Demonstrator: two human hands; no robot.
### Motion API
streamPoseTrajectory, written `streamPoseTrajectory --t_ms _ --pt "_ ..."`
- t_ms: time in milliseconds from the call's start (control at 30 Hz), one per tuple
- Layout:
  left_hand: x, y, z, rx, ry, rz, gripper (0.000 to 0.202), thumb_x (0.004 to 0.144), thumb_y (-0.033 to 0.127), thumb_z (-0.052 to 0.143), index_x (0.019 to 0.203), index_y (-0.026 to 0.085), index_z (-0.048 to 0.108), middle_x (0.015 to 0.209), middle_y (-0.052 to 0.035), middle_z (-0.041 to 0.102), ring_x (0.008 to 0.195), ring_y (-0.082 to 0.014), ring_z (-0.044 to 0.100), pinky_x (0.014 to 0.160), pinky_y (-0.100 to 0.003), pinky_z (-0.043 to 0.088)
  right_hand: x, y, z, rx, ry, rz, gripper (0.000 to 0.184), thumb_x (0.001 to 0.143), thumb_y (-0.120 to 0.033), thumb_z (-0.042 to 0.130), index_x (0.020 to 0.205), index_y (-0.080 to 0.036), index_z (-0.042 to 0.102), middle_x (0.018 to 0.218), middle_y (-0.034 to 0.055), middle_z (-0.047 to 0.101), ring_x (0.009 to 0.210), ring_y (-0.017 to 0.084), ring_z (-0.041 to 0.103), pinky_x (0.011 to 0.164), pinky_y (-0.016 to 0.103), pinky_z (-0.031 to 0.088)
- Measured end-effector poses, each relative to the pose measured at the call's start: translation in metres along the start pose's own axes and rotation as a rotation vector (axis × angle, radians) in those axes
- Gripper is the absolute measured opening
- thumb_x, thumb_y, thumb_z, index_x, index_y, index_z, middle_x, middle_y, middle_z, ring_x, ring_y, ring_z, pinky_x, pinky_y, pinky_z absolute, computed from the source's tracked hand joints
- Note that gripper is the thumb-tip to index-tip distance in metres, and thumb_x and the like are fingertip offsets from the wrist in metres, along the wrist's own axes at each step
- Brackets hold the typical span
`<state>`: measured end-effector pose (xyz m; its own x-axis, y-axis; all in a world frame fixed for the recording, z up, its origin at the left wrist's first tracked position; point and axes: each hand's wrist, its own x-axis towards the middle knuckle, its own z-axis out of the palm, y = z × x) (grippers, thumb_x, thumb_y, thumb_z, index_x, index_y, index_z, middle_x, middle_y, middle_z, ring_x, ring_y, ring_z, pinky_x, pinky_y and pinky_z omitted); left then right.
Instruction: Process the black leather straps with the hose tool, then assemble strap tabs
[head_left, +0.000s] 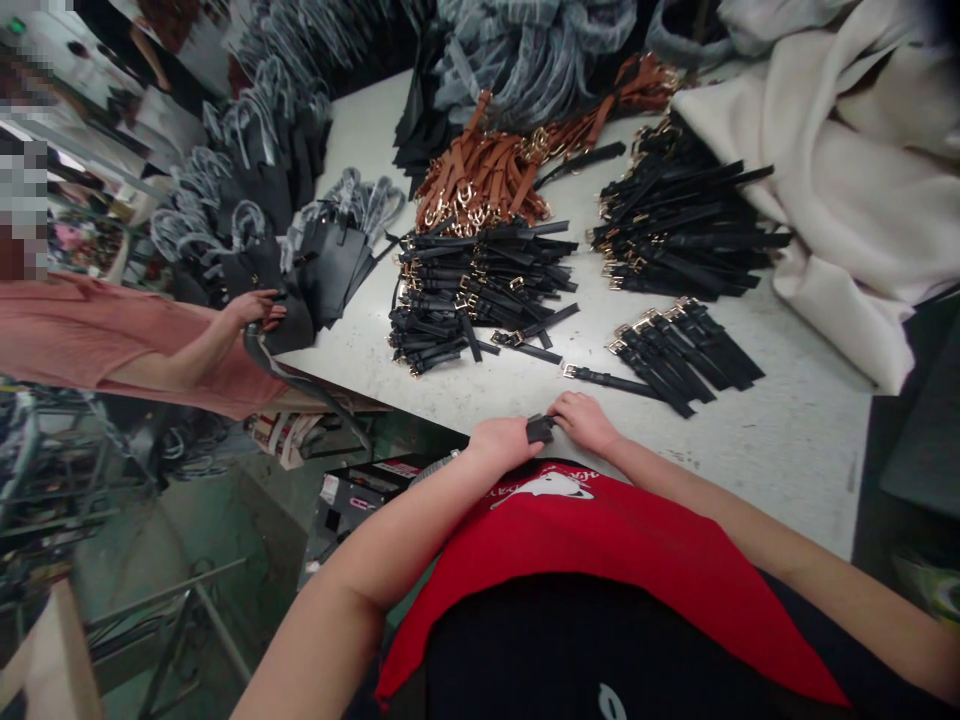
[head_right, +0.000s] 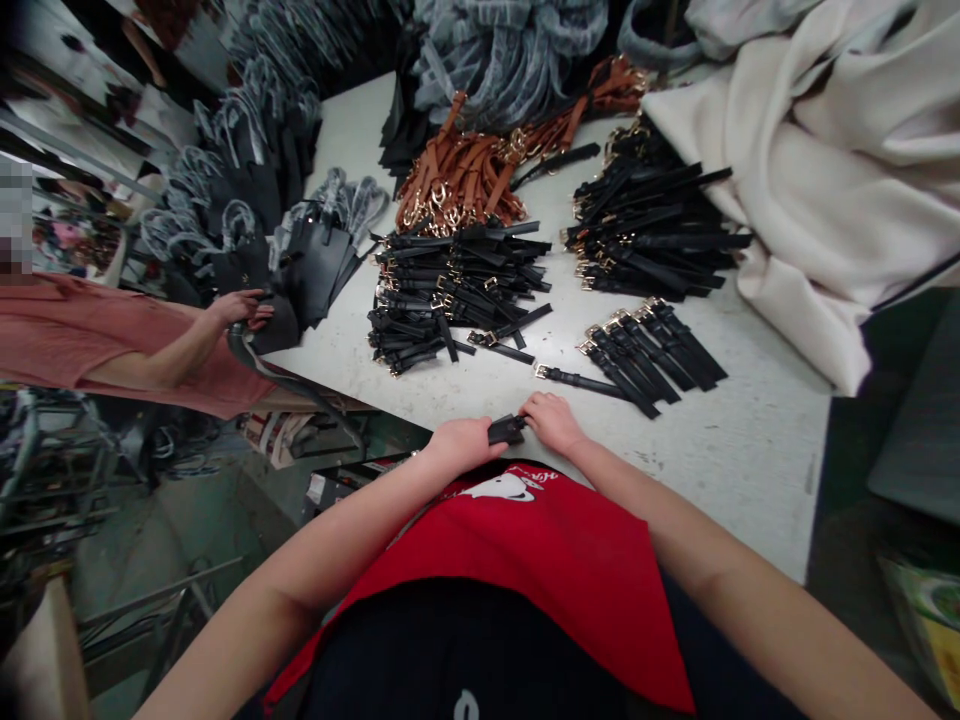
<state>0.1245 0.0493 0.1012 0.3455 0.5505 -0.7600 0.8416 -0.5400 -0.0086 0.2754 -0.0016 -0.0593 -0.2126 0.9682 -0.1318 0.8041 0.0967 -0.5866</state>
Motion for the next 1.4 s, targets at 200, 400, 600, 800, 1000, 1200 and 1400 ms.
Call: streamPoseTrajectory --t_ms 200,400,600,800,1000,1200,1400 --pt "-0.007 -0.028 0.005 -0.021 0.071 -0.107 0.054 0.079 0.061 0.035 0.107 0.020 0.055 0.099 -0.0109 0.067 0.090 -0.0268 0.063 0.072 -0.035 0.048 -0.003 -0.005 -0.005 -0.055 0.017 -0.015 0.031 0.085 -0.036 0.045 0.109 -0.022 0.059 0.098 0.0073 0.058 0.091 0.019 0.048 0.076 0.030 0.029" --pt "-0.031 -0.042 0.019 -0.023 0.103 -0.082 0.054 0.079 0.063 0.035 0.109 0.021 0.052 0.093 -0.0097 0.068 0.084 -0.0257 0.065 0.068 -0.032 0.047 -0.001 -0.014 -0.007 -0.146 0.047 -0.038 0.019 0.080 -0.030 0.052 0.094 -0.021 0.061 0.093 0.0073 0.058 0.090 0.021 0.047 0.075 0.033 0.026" --pt "-0.033 -0.037 0.020 -0.014 0.100 -0.062 0.051 0.080 0.061 0.037 0.108 0.022 0.052 0.095 -0.0098 0.068 0.086 -0.0252 0.064 0.069 -0.032 0.047 -0.007 -0.013 0.000 -0.142 0.022 -0.015 0.015 0.077 -0.020 0.049 0.089 -0.018 0.058 0.092 0.0082 0.058 0.088 0.020 0.047 0.074 0.032 0.027" --pt "-0.033 -0.035 0.024 -0.015 0.088 -0.024 0.050 0.080 0.060 0.038 0.107 0.022 0.054 0.093 -0.0093 0.068 0.085 -0.0252 0.064 0.069 -0.032 0.047 -0.020 -0.019 0.008 -0.093 0.072 0.051 0.031 0.080 -0.040 0.050 0.101 -0.019 0.058 0.095 0.0084 0.057 0.090 0.022 0.047 0.076 0.033 0.027" --pt "-0.026 -0.030 0.027 0.008 0.097 -0.006 0.050 0.079 0.061 0.039 0.107 0.022 0.054 0.092 -0.0089 0.069 0.084 -0.0264 0.065 0.069 -0.033 0.049 -0.021 -0.020 0.009 -0.054 0.048 0.002 0.032 0.082 -0.044 0.048 0.104 -0.025 0.061 0.102 0.0070 0.057 0.092 0.021 0.046 0.077 0.033 0.026" --pt "-0.022 -0.031 0.024 0.012 0.086 -0.012 0.050 0.079 0.060 0.040 0.109 0.022 0.054 0.093 -0.0086 0.069 0.085 -0.0266 0.065 0.070 -0.033 0.049 -0.019 -0.022 0.010 -0.085 0.004 -0.100 0.031 0.082 -0.039 0.048 0.106 -0.024 0.059 0.100 0.0071 0.057 0.090 0.020 0.046 0.076 0.033 0.025" --pt "-0.022 -0.023 0.021 0.038 0.086 -0.005 0.047 0.080 0.057 0.042 0.107 0.021 0.055 0.092 -0.0088 0.069 0.084 -0.0250 0.065 0.069 -0.032 0.048 -0.025 -0.017 0.011 -0.074 0.040 -0.122 0.027 0.078 -0.029 0.049 0.101 -0.018 0.058 0.094 0.0075 0.058 0.087 0.020 0.046 0.076 0.032 0.026"
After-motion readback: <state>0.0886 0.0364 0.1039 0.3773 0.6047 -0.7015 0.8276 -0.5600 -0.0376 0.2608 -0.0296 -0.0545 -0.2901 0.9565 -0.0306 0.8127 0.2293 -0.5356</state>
